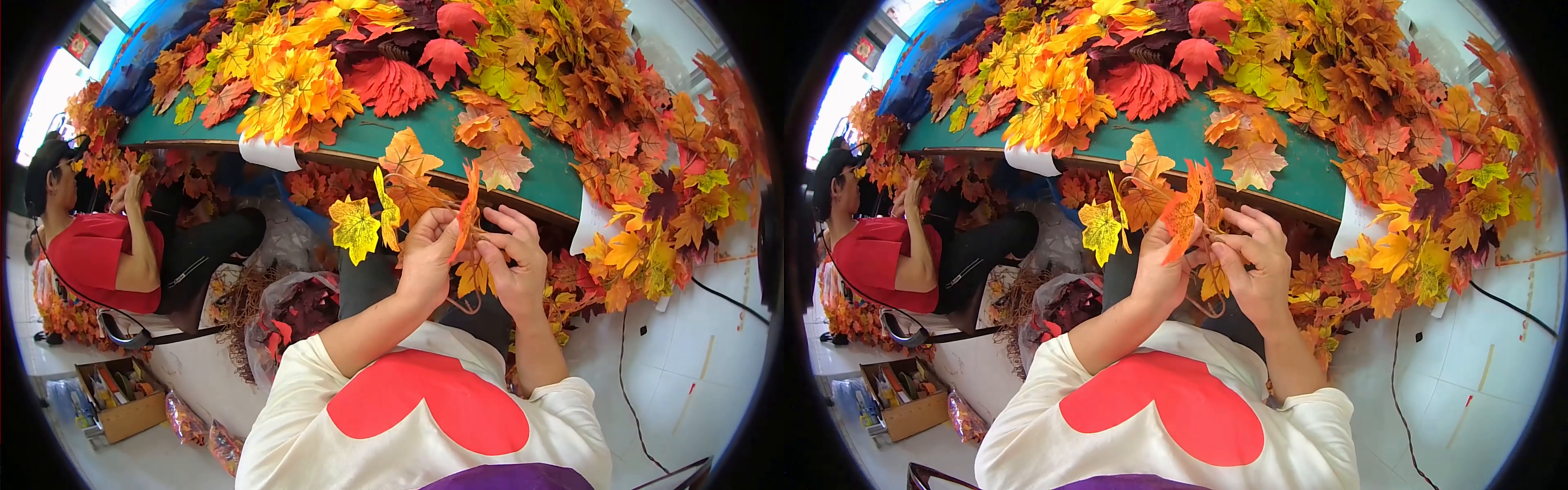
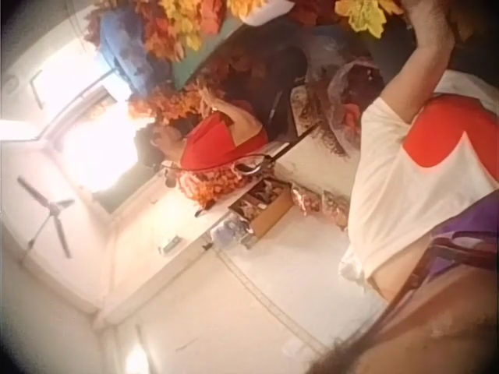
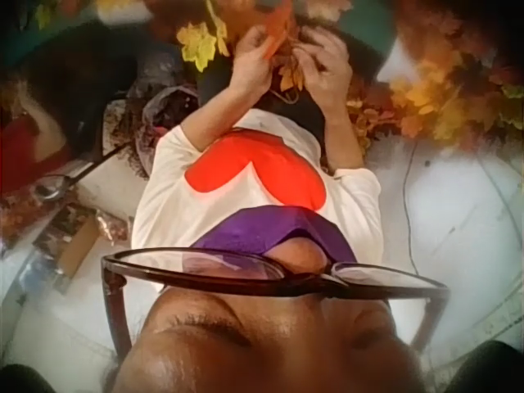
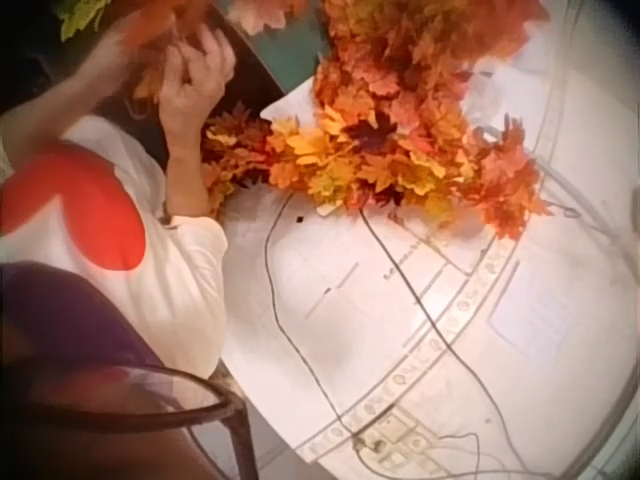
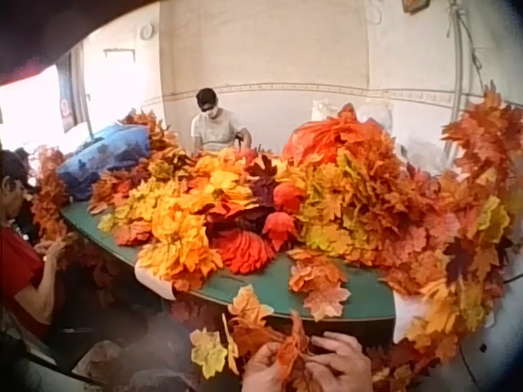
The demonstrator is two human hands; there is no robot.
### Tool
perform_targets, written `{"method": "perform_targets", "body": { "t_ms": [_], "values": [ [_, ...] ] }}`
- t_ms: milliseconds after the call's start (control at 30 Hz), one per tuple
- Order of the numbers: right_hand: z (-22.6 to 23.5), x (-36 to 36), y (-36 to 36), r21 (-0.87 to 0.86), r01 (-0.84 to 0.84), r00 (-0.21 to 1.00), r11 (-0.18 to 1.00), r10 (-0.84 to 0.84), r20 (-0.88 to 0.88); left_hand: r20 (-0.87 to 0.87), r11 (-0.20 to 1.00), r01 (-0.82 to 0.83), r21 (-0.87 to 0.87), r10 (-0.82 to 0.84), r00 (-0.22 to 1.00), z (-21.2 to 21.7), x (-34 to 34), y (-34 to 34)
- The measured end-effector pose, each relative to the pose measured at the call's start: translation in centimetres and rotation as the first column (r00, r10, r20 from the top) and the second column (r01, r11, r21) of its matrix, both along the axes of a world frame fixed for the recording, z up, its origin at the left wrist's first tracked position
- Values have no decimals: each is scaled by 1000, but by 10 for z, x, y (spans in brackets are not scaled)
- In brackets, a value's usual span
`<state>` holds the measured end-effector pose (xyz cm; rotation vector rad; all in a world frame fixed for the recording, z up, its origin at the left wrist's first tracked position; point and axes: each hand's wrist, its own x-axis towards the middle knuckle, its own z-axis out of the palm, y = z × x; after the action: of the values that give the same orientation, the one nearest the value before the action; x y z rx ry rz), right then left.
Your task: The person assembles a decorative garland by attaching artificial maple leaves to a central twine by hand.
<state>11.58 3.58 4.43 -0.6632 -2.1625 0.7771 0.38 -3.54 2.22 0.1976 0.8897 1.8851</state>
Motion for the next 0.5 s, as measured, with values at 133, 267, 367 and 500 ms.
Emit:
{"method": "perform_targets", "body": {
  "t_ms": [133,267,367,500],
  "values": [
    [-3,1,0,-77,-20,999,997,18,-31,10,1000,-10,10,10,1000,-4,2,1],
    [-3,2,-2,-64,-10,1000,998,8,-30,8,1000,-23,20,23,1000,-3,2,2],
    [-4,3,-2,-53,-5,999,999,3,-34,10,999,-23,23,23,1000,-1,3,1],
    [-3,2,-3,-67,-1,999,998,-2,-40,-16,999,-18,44,19,1000,-4,3,0]
  ]
}}
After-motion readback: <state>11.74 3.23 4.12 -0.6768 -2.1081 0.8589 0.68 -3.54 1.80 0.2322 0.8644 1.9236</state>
